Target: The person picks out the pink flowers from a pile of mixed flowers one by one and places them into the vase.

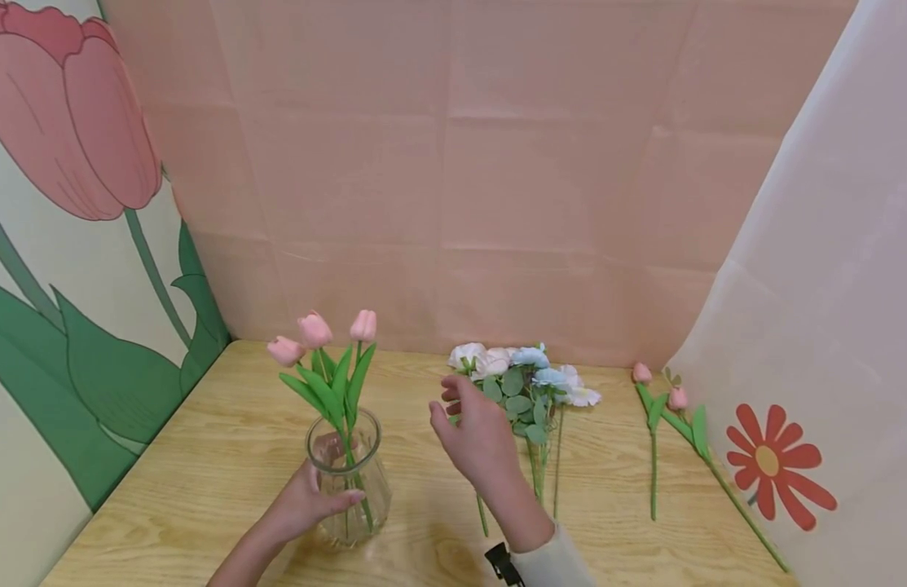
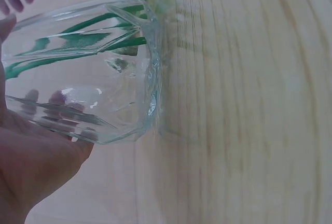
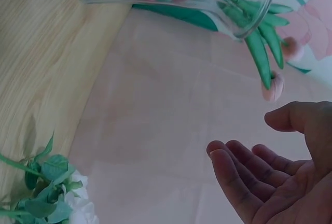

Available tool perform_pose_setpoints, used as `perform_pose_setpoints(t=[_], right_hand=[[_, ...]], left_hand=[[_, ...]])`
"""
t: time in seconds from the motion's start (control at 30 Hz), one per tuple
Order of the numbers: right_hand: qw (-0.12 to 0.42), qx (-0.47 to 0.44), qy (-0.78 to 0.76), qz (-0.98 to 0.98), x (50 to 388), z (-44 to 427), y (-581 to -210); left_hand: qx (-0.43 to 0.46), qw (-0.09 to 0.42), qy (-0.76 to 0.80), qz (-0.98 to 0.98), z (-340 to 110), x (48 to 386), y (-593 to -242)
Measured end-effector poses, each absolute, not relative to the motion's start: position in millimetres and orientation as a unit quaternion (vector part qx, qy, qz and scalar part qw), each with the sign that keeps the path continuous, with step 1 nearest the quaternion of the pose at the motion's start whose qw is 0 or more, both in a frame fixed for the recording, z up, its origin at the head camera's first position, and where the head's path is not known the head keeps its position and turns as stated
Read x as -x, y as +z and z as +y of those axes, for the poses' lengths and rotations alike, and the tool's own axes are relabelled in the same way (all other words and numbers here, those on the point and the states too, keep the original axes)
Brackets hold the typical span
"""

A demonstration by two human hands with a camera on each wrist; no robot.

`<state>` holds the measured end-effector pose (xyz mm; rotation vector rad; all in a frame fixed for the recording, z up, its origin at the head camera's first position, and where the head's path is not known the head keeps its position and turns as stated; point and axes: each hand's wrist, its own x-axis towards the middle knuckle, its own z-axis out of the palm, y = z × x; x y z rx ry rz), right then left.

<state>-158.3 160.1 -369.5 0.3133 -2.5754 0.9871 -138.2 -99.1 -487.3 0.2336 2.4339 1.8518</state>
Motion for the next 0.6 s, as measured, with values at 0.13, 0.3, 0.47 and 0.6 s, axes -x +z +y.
perform_pose_setpoints(t=[0.13,0.3,0.47,0.6], right_hand=[[0.181,-0.105,0.355,-0.911,160.3,170.7,-372.1],[0.167,-0.09,0.356,-0.915,161.4,182.6,-374.7],[0.156,-0.077,0.347,-0.922,162.3,189.9,-376.4],[0.159,-0.074,0.336,-0.925,161.8,195.0,-377.4]], left_hand=[[-0.086,0.035,0.607,0.789,-99.5,139.0,-488.0],[-0.088,0.034,0.608,0.789,-99.2,139.0,-487.4],[-0.082,0.035,0.602,0.793,-99.3,138.5,-486.2],[-0.083,0.035,0.605,0.791,-99.3,138.6,-486.0]])
